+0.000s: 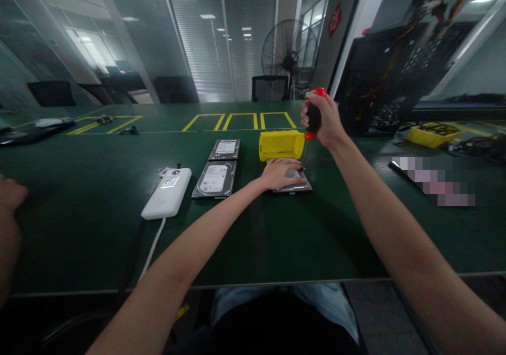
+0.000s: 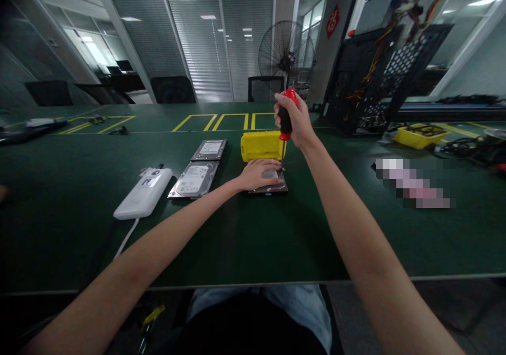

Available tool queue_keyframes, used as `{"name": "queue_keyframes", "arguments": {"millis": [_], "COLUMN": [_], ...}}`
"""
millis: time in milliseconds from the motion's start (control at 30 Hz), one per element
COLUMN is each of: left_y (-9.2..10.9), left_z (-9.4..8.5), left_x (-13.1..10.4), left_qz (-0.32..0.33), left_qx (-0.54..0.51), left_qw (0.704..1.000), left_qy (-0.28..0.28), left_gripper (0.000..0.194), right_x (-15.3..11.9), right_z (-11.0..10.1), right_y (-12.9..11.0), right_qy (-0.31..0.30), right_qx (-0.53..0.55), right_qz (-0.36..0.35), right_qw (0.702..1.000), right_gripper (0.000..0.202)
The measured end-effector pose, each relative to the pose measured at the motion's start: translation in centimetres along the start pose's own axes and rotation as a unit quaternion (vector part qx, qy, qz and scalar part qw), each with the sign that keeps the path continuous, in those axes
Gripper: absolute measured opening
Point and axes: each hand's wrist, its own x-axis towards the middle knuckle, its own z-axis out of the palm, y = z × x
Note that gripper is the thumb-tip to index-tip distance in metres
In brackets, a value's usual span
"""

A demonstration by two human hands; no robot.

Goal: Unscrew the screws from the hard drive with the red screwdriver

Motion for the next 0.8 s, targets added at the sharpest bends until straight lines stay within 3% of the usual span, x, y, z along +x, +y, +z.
{"name": "queue_keyframes", "arguments": {"millis": [300,800], "left_y": [0.0,0.1], "left_z": [0.0,-0.2], "left_x": [0.0,-0.1], "left_qz": [-0.002,-0.008], "left_qx": [-0.011,-0.011], "left_qw": [1.000,1.000], "left_qy": [0.005,-0.007], "left_gripper": [0.058,0.057], "right_x": [0.1,0.4], "right_z": [0.0,0.0], "right_y": [0.1,1.1], "right_qy": [-0.049,-0.020], "right_qx": [0.002,-0.076], "right_qz": [-0.018,-0.069], "right_qw": [0.999,0.995], "right_gripper": [0.039,0.047]}}
